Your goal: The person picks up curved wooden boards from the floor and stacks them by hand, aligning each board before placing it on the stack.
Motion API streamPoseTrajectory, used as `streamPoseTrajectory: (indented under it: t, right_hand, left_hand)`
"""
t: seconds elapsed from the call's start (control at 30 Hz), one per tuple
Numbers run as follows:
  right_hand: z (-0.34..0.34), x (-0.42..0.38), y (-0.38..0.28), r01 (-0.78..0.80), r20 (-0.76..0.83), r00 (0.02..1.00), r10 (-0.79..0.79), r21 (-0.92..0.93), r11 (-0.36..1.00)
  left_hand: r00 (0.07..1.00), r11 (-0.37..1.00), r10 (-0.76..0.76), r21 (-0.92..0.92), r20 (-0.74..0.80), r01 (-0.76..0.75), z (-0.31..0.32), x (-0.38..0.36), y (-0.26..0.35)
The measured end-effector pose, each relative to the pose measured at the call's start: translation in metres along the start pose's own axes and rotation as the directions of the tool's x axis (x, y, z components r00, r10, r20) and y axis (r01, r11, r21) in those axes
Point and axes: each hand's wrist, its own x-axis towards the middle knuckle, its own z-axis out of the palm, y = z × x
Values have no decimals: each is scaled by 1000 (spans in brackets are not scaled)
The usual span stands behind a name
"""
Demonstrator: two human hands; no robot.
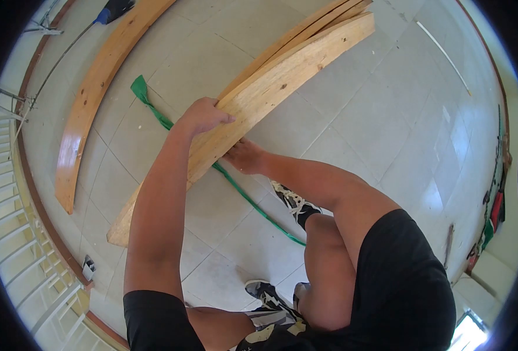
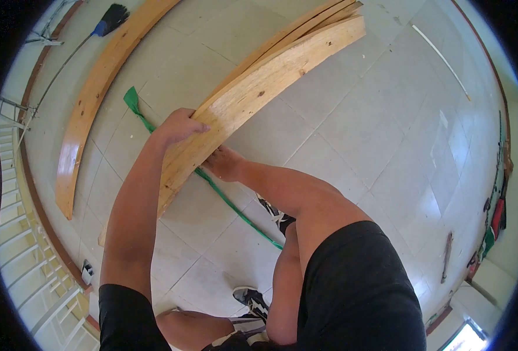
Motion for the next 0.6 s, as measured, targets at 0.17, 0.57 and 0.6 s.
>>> streamPoseTrajectory:
  t: [0.17, 0.57, 0.6]
  right_hand:
    - [1, -2, -3, -7, -73, 997, 12, 61, 998]
    - [4, -6, 7, 71, -156, 985, -71, -6, 997]
    - [3, -7, 7, 77, -133, 987, -85, -58, 995]
  left_hand:
    - [1000, 1000, -3, 20, 15, 3, 3, 3, -1]
    - [1000, 999, -17, -40, 16, 18, 2, 12, -5]
    - [1000, 998, -10, -57, 17, 11, 3, 12, -5]
